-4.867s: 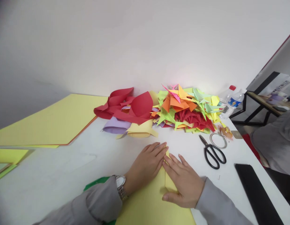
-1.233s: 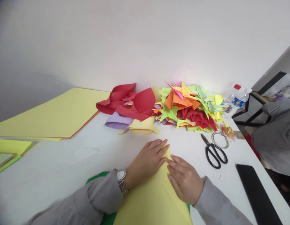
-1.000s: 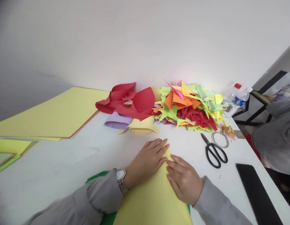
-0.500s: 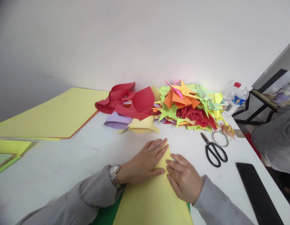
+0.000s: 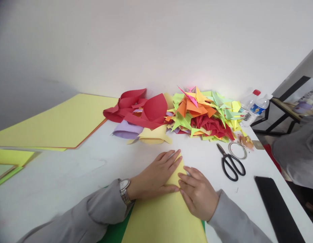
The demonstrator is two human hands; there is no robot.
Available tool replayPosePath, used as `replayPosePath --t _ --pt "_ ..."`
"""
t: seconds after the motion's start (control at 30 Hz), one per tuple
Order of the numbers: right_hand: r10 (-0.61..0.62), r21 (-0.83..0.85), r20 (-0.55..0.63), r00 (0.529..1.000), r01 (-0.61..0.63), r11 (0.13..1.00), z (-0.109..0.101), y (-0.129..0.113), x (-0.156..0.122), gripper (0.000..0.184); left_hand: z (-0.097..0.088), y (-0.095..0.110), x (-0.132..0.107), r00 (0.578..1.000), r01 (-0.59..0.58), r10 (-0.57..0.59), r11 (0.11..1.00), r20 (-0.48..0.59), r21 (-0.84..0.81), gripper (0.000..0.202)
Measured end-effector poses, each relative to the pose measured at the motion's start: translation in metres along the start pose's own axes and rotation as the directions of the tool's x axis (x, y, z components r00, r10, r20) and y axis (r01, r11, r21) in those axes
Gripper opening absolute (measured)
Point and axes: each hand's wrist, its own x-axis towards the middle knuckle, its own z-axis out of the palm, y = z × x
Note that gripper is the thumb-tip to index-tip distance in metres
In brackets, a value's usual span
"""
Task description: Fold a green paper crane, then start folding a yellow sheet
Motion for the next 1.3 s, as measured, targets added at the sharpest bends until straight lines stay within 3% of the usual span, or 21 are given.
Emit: replayPosePath --t 0.33,0.6,1.3 --pt "0.01 -0.007 0.01 1.0 -0.01 1.0 0.0004 0.0006 -0.0004 0.029 -0.0018 0.0013 0.0002 1.0 0.026 -0.026 0.998 -0.012 -0.049 0.084" --pt "-0.003 -0.025 0.013 1.0 0.003 1.0 0.0002 0.0016 -0.001 0.028 -0.0079 0.0019 0.0022 0.997 0.064 -0.06 0.995 0.054 -0.079 0.086" --pt "-0.003 -0.013 0.024 1.0 0.003 1.0 0.0001 0.0017 -0.0007 0.027 -0.0082 0.0015 0.0022 1.0 0.027 -0.028 0.993 -0.009 -0.113 0.082"
